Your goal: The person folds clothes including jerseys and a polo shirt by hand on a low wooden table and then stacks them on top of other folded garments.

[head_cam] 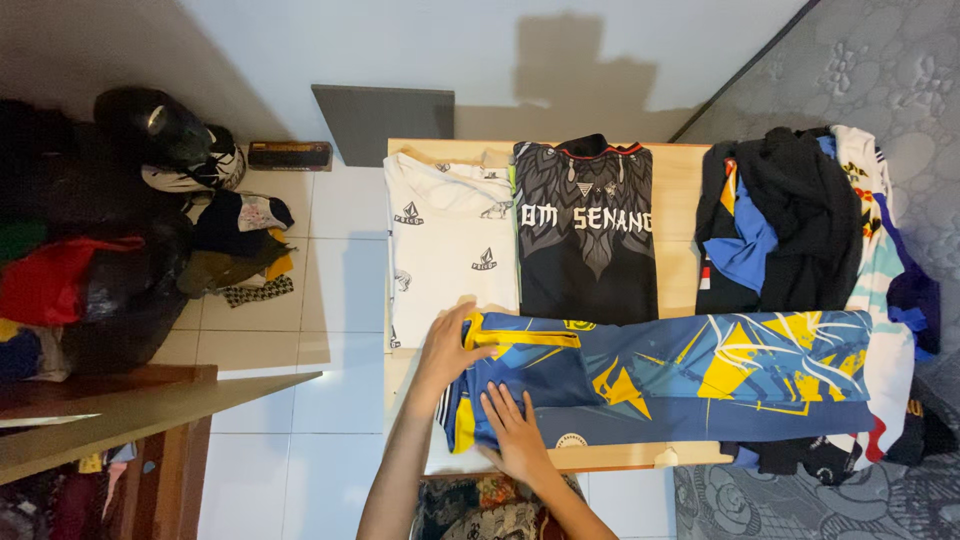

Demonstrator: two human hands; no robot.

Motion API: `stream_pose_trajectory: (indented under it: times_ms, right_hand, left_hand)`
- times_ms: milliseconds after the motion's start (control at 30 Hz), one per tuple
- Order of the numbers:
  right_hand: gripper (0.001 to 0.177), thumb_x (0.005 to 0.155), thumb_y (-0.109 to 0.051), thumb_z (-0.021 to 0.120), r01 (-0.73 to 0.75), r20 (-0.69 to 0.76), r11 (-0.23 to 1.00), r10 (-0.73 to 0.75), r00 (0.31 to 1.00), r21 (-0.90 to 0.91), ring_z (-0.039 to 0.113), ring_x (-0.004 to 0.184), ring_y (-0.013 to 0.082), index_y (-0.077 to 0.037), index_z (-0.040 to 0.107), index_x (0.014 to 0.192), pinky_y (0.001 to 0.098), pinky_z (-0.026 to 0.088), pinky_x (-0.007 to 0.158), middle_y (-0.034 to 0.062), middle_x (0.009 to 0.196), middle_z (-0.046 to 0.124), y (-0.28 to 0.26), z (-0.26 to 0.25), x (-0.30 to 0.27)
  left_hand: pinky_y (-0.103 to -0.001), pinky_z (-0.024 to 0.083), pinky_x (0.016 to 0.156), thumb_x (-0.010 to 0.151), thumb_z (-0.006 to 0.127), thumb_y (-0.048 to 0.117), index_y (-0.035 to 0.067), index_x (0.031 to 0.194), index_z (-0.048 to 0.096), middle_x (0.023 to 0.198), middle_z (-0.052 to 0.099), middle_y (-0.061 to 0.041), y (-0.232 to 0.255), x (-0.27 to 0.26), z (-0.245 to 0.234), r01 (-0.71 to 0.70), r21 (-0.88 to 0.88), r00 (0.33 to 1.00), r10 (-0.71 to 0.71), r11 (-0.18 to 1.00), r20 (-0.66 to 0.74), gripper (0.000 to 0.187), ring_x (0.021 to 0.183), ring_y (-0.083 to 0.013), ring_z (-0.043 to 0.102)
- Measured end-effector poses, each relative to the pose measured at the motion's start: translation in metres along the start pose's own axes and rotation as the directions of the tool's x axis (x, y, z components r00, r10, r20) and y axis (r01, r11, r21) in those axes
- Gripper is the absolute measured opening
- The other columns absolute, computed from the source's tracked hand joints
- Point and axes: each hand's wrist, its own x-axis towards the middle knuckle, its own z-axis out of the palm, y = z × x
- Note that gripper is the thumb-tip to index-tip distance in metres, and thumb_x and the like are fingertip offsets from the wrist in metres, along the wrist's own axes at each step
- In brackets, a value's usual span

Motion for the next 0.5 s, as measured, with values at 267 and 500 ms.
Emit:
stream_pose_trajectory:
  times_ms: [267,500]
  right_hand:
    - [0.024,0.094,-0.010,0.063,0.086,-0.202,0.996,-0.080,0.976,0.023,0.039,0.148,0.0378,-0.002,0.056,0.115,0.0563,0.027,0.120,0.0180,0.156,0.048,0.016,0.020,0.001]
    - [0.026,0.109,-0.010,0.046,0.075,-0.280,0.897,0.056,0.958,0.437,0.059,0.130,0.0372,0.003,0.057,0.129,0.0477,0.037,0.121,0.0189,0.134,0.067,0.040,0.057,-0.026]
  left_hand:
    - [-0.040,0.052,0.100,0.076,0.085,0.021,0.018,0.142,0.053,0.137,0.064,-0.014,0.008,0.003,-0.013,0.227,-0.080,0.938,-0.196,0.971,0.286,0.073,0.124,-0.0328,0.063]
    - [-0.035,0.042,0.112,0.072,0.084,0.015,0.017,0.146,0.049,0.145,0.059,-0.008,-0.014,0.001,-0.026,0.256,-0.279,0.872,-0.096,0.926,0.481,0.082,0.137,-0.0248,0.054]
